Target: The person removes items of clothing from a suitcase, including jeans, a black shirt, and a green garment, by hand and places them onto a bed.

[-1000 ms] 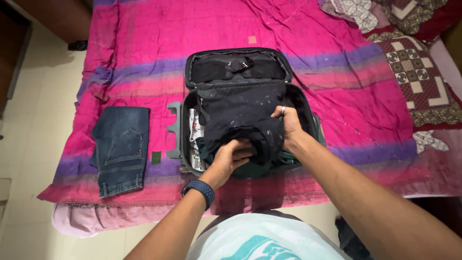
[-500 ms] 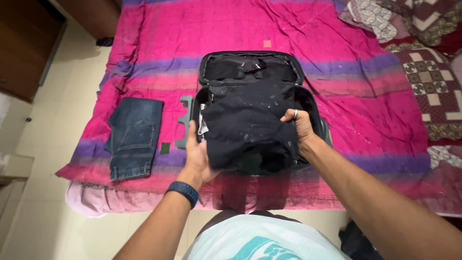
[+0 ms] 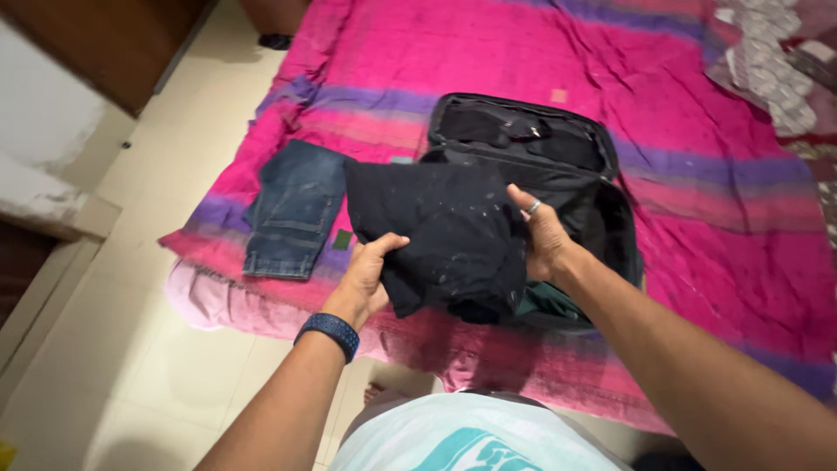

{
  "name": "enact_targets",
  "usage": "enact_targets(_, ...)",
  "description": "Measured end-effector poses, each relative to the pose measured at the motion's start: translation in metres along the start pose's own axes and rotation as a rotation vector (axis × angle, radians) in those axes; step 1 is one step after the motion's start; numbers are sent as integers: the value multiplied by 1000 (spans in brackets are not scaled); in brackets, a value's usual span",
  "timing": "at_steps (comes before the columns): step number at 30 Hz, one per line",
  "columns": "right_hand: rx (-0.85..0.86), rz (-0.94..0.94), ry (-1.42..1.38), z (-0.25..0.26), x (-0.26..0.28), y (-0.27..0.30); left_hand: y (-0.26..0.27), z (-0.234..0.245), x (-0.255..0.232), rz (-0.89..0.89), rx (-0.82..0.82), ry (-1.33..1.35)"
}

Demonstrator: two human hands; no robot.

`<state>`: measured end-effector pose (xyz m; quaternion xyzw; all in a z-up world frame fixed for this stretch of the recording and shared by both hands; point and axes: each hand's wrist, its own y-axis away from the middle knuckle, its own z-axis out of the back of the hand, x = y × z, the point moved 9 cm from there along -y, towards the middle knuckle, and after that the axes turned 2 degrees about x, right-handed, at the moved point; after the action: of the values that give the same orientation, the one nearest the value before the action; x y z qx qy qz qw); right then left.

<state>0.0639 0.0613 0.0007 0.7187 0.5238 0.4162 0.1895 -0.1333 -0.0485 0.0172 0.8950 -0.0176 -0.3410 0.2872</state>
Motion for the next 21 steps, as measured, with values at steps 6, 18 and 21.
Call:
enact_targets(6, 4, -83, 225, -63, -44, -40, 46, 61, -29, -143, -111, 114)
enact_targets(18, 152, -261, 518, -222, -168, -93, 174, 212, -86, -342, -351, 243)
enact_targets(21, 177, -271, 613, -252, -195, -104, 205, 240, -85, -368, -440, 322)
